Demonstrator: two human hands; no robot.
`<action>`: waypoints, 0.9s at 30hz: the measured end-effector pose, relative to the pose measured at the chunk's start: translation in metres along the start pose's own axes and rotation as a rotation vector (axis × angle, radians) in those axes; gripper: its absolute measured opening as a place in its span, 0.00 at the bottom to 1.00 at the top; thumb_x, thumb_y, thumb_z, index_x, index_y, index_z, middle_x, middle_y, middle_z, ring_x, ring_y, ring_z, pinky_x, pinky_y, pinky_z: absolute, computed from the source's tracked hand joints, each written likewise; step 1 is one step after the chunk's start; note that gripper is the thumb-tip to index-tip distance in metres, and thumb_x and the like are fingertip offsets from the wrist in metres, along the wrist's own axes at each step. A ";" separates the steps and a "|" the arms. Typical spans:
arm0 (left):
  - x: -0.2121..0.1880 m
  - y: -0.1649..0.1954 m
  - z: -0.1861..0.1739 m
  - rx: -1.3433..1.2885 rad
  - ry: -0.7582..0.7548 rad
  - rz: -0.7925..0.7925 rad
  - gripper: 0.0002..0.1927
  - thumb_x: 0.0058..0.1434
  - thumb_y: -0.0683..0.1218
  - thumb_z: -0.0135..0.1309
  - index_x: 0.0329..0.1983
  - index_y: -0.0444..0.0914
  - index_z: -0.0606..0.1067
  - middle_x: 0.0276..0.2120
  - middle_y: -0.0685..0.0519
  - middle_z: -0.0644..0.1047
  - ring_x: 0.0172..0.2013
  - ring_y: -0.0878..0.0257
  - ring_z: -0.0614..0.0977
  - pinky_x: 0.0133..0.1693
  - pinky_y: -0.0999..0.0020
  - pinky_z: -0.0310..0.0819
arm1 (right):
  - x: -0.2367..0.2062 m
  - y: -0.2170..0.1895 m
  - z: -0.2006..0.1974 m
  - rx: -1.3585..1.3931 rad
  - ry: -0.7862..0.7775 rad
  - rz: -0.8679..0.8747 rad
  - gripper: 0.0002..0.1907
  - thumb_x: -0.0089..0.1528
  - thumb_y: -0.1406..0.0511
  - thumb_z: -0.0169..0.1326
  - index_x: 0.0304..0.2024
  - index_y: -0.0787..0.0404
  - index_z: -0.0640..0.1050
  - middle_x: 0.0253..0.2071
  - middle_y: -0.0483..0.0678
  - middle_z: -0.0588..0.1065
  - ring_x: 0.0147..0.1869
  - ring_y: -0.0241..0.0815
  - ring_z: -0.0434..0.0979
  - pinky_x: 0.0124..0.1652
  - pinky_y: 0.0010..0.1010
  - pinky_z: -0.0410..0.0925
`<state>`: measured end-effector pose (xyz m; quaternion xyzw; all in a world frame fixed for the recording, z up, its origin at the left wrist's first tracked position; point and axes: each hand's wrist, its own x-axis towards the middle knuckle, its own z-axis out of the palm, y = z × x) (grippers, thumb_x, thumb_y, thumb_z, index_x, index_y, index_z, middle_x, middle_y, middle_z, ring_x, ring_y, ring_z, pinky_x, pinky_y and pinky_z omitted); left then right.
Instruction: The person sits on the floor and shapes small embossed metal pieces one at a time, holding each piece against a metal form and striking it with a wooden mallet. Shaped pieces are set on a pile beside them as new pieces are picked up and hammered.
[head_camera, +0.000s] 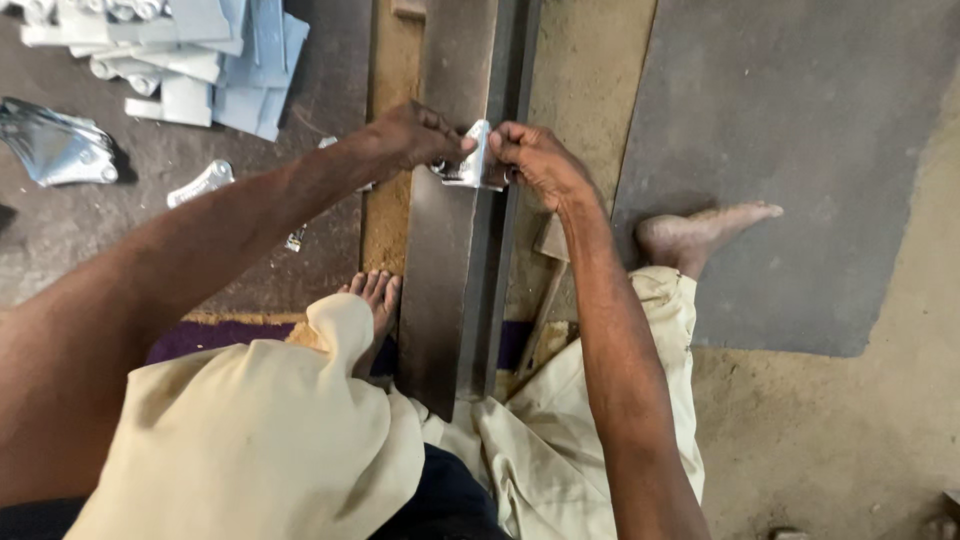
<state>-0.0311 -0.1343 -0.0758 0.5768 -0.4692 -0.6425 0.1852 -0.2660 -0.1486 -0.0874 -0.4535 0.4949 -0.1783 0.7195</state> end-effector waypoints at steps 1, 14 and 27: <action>0.002 -0.003 0.001 -0.017 0.003 0.000 0.20 0.54 0.55 0.71 0.37 0.34 0.82 0.33 0.51 0.83 0.35 0.64 0.82 0.41 0.66 0.79 | 0.000 0.002 -0.001 0.027 -0.014 -0.009 0.07 0.70 0.61 0.57 0.38 0.55 0.80 0.32 0.37 0.75 0.33 0.30 0.71 0.34 0.25 0.67; -0.002 -0.013 -0.002 -0.104 -0.076 0.235 0.18 0.59 0.54 0.66 0.45 0.38 0.83 0.34 0.51 0.83 0.33 0.65 0.79 0.35 0.65 0.74 | 0.000 0.012 0.010 0.008 0.041 -0.042 0.11 0.71 0.58 0.54 0.42 0.58 0.78 0.36 0.41 0.76 0.38 0.32 0.73 0.41 0.30 0.71; -0.002 -0.007 0.003 -0.044 0.028 0.000 0.17 0.57 0.54 0.65 0.42 0.38 0.81 0.37 0.49 0.83 0.41 0.60 0.84 0.53 0.64 0.81 | -0.165 0.172 0.022 -0.602 0.958 -0.248 0.31 0.65 0.48 0.59 0.50 0.69 0.68 0.38 0.58 0.70 0.37 0.52 0.73 0.37 0.43 0.69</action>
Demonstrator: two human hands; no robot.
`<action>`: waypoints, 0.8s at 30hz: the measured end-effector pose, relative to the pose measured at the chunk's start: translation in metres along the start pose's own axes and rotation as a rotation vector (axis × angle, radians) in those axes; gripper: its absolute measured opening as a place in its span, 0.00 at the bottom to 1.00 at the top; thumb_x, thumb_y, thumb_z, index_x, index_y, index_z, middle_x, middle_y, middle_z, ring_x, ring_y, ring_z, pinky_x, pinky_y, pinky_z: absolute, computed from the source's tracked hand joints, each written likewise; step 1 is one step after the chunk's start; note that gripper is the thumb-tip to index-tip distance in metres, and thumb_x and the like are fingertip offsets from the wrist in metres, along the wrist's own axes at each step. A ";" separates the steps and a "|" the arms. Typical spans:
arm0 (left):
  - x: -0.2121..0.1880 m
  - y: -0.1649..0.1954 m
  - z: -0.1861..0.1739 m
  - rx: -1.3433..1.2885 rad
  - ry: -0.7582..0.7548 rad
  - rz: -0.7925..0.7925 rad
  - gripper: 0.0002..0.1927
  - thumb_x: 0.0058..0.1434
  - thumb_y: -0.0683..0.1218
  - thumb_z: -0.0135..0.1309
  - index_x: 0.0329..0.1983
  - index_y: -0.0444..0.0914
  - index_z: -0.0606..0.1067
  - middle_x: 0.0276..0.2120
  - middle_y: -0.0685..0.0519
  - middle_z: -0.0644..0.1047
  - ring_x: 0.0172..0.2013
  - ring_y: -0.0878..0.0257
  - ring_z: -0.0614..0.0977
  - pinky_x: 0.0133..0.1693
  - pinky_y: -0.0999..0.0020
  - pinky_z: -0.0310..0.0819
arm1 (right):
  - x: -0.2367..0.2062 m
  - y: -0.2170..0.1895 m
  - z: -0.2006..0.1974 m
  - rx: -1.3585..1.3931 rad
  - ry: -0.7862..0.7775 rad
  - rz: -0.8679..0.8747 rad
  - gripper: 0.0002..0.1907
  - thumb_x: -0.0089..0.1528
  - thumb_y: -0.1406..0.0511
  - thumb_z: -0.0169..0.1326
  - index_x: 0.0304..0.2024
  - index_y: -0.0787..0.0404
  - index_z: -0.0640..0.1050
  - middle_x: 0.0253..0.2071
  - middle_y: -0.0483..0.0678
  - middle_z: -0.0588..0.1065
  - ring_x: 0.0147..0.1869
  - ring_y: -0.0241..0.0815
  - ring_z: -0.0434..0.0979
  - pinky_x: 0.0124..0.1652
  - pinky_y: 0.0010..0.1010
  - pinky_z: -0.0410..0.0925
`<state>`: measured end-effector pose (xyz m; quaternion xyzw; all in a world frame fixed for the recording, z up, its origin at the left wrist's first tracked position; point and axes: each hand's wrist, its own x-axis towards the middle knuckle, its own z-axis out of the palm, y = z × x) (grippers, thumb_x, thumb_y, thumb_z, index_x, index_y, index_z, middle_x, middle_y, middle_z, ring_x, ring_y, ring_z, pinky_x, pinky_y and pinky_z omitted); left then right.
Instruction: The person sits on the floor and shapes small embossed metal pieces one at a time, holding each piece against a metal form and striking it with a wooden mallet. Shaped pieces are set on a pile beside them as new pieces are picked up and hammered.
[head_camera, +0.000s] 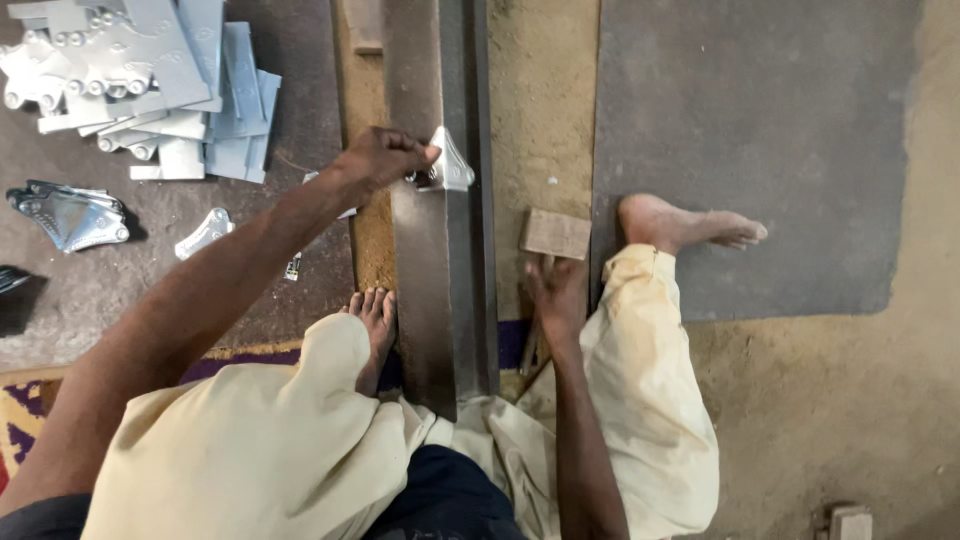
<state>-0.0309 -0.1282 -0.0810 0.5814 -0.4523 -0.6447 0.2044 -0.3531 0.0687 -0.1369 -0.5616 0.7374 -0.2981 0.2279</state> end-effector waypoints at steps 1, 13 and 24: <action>0.000 0.003 -0.001 -0.001 -0.009 0.020 0.17 0.58 0.55 0.65 0.42 0.38 0.80 0.38 0.49 0.83 0.42 0.61 0.84 0.54 0.62 0.80 | -0.012 0.013 -0.001 -0.089 -0.065 0.103 0.30 0.63 0.47 0.61 0.48 0.67 0.70 0.36 0.57 0.73 0.38 0.53 0.76 0.38 0.44 0.70; -0.003 0.020 -0.002 0.141 0.038 0.038 0.18 0.59 0.56 0.65 0.42 0.37 0.81 0.37 0.50 0.83 0.39 0.64 0.83 0.50 0.60 0.78 | -0.034 0.039 -0.019 -0.280 -0.246 0.267 0.24 0.56 0.49 0.65 0.40 0.60 0.76 0.34 0.53 0.81 0.40 0.56 0.83 0.39 0.47 0.73; 0.004 0.013 -0.003 0.154 0.032 0.079 0.18 0.60 0.55 0.64 0.40 0.36 0.81 0.36 0.48 0.84 0.39 0.63 0.84 0.50 0.59 0.80 | -0.041 0.007 -0.029 0.461 -0.186 0.304 0.18 0.68 0.55 0.54 0.40 0.65 0.80 0.33 0.44 0.75 0.37 0.36 0.71 0.39 0.31 0.67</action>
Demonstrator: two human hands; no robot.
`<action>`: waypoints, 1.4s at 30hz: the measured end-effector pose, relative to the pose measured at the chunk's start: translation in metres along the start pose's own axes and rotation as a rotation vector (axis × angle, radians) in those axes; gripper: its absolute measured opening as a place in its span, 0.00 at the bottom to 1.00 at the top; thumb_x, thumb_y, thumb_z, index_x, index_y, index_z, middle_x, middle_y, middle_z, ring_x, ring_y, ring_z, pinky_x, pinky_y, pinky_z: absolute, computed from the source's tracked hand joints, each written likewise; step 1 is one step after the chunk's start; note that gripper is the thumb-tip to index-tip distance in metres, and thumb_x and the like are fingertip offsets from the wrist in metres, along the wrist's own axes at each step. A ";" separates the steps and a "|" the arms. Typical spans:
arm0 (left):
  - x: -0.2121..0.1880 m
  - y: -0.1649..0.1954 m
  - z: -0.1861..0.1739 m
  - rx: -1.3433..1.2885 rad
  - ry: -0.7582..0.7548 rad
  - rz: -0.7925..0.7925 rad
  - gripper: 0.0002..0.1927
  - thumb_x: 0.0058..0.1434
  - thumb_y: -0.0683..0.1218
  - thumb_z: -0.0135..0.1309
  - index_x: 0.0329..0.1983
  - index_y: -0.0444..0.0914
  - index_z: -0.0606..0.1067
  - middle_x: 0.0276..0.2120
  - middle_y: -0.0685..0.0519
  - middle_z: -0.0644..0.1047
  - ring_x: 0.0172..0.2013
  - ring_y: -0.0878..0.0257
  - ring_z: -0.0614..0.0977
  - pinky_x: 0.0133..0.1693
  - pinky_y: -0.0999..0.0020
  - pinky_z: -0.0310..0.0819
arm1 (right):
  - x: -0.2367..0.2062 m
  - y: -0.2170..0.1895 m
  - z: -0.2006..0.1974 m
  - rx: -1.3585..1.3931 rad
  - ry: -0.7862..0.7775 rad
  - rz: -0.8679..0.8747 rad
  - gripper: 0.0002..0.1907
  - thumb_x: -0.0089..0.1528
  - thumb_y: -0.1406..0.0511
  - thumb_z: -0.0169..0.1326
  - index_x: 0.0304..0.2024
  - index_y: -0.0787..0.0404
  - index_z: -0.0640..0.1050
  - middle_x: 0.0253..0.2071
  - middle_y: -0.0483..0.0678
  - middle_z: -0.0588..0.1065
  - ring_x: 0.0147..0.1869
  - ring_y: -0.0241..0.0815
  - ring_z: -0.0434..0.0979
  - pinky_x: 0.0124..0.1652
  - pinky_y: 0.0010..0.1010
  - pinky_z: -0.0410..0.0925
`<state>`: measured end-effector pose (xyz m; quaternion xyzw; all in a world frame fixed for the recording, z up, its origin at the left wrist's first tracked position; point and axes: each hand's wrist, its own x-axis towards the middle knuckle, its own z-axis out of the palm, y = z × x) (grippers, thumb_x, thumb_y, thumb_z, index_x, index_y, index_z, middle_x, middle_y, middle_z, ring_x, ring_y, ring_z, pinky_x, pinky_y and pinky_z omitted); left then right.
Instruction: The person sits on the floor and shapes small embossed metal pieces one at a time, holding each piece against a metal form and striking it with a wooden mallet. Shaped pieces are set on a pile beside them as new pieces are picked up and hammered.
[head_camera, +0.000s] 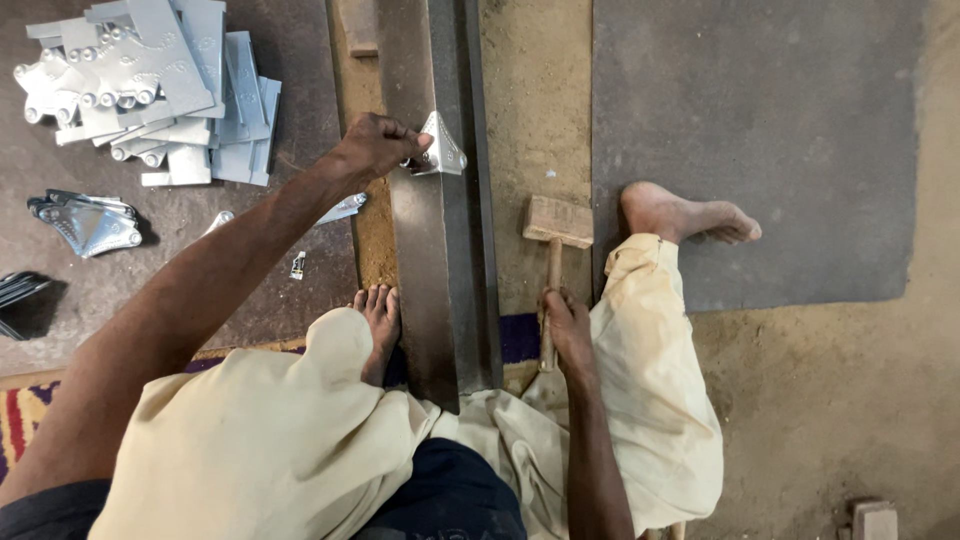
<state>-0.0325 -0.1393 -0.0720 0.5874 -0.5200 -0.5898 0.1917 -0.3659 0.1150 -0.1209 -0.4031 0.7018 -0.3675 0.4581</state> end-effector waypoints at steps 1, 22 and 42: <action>0.001 0.000 0.000 0.014 0.008 -0.006 0.17 0.60 0.55 0.64 0.40 0.36 0.81 0.36 0.48 0.84 0.39 0.63 0.84 0.51 0.60 0.80 | -0.002 -0.012 0.001 0.047 0.015 0.027 0.18 0.69 0.54 0.54 0.40 0.64 0.79 0.31 0.44 0.73 0.34 0.35 0.70 0.35 0.30 0.65; 0.009 -0.016 0.001 -0.067 -0.059 0.071 0.20 0.61 0.56 0.62 0.41 0.34 0.82 0.39 0.46 0.84 0.40 0.60 0.86 0.48 0.61 0.83 | -0.020 -0.095 0.058 0.430 0.057 -0.279 0.27 0.72 0.40 0.38 0.38 0.53 0.68 0.24 0.42 0.65 0.20 0.32 0.62 0.18 0.28 0.60; 0.000 0.001 -0.009 0.071 -0.054 0.016 0.18 0.64 0.56 0.60 0.37 0.35 0.82 0.36 0.46 0.83 0.39 0.60 0.83 0.52 0.56 0.80 | 0.021 -0.096 0.049 0.690 0.216 -0.049 0.25 0.68 0.41 0.44 0.34 0.53 0.64 0.21 0.38 0.61 0.18 0.31 0.57 0.17 0.27 0.55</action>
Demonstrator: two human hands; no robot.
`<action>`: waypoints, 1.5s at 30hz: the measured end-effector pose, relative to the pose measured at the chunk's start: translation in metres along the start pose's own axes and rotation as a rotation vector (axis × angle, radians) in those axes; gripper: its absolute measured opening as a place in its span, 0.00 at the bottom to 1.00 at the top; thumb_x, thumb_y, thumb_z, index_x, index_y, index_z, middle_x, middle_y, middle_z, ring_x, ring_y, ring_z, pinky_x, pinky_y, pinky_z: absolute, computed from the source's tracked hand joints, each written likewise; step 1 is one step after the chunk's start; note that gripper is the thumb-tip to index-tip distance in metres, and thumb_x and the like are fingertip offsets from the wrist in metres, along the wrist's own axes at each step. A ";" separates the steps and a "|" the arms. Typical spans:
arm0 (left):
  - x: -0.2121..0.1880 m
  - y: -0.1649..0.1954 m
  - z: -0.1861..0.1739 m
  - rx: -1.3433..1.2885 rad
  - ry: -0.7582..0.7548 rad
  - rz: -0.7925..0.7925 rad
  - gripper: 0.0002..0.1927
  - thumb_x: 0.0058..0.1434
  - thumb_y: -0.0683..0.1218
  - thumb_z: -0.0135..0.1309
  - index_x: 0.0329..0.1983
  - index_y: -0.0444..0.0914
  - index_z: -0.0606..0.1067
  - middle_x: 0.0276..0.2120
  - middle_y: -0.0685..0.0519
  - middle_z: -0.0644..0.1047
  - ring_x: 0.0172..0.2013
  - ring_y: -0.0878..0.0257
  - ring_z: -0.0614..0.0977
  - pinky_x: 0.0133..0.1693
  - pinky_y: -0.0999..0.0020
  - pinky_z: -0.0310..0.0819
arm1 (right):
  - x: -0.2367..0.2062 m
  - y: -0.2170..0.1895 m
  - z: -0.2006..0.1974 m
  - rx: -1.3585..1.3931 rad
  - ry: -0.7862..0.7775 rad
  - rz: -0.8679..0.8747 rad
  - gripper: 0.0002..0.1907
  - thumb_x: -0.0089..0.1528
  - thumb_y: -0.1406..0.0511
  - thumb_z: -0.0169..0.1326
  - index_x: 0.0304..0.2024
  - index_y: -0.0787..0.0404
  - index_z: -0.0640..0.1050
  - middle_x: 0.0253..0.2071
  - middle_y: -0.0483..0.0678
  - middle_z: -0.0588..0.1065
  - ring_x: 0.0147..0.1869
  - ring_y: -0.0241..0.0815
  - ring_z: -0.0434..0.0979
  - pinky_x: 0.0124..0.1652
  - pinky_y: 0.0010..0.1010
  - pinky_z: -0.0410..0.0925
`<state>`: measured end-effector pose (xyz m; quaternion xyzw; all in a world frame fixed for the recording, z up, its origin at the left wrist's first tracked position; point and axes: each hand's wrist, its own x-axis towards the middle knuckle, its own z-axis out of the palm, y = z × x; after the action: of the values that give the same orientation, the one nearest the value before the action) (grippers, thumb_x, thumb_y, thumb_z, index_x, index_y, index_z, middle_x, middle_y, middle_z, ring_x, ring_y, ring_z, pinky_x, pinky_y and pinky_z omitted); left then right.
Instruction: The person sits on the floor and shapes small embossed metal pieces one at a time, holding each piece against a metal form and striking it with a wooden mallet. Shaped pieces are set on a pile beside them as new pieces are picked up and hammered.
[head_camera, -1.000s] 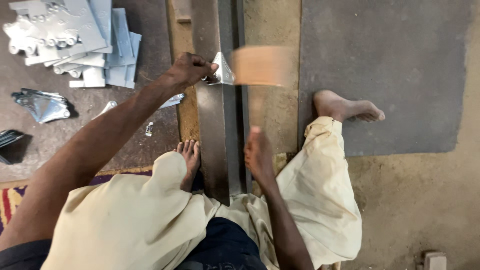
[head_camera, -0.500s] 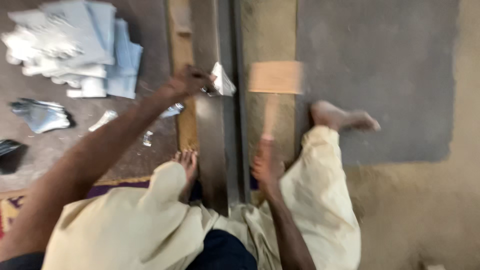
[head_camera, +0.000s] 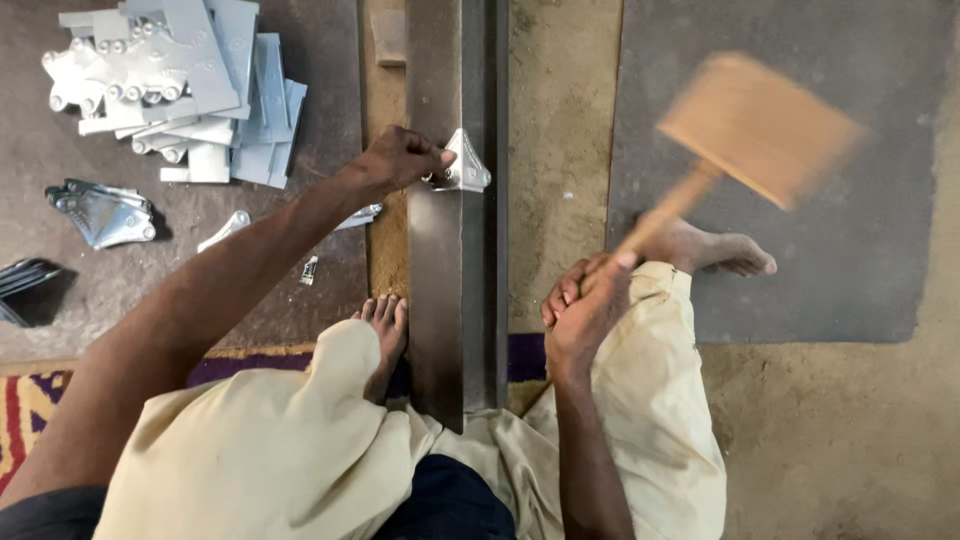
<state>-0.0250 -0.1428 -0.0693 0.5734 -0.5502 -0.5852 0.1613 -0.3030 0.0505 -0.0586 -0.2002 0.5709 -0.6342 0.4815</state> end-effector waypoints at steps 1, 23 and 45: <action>0.003 -0.003 0.002 0.006 -0.002 0.013 0.18 0.64 0.56 0.60 0.37 0.36 0.82 0.36 0.46 0.83 0.39 0.60 0.83 0.51 0.56 0.80 | 0.002 0.006 0.000 -0.058 -0.077 -0.060 0.25 0.71 0.41 0.45 0.37 0.53 0.65 0.25 0.37 0.62 0.23 0.31 0.58 0.22 0.28 0.57; -0.004 0.063 0.037 1.248 -0.087 0.922 0.30 0.52 0.39 0.62 0.60 0.41 0.72 0.59 0.43 0.72 0.54 0.46 0.79 0.52 0.52 0.78 | -0.085 -0.005 -0.014 -0.419 -0.035 0.339 0.23 0.70 0.47 0.47 0.30 0.56 0.64 0.16 0.38 0.57 0.15 0.30 0.53 0.15 0.28 0.51; -0.023 0.016 0.026 -1.224 0.089 -0.042 0.11 0.67 0.49 0.58 0.43 0.37 0.76 0.38 0.49 0.78 0.36 0.58 0.83 0.40 0.59 0.88 | -0.104 0.011 -0.013 -0.293 -0.066 0.421 0.21 0.69 0.49 0.47 0.29 0.54 0.64 0.14 0.39 0.56 0.13 0.30 0.53 0.13 0.26 0.50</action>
<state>-0.0477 -0.1175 -0.0521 0.4114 -0.0957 -0.7736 0.4724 -0.2619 0.1456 -0.0416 -0.1651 0.6697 -0.4237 0.5871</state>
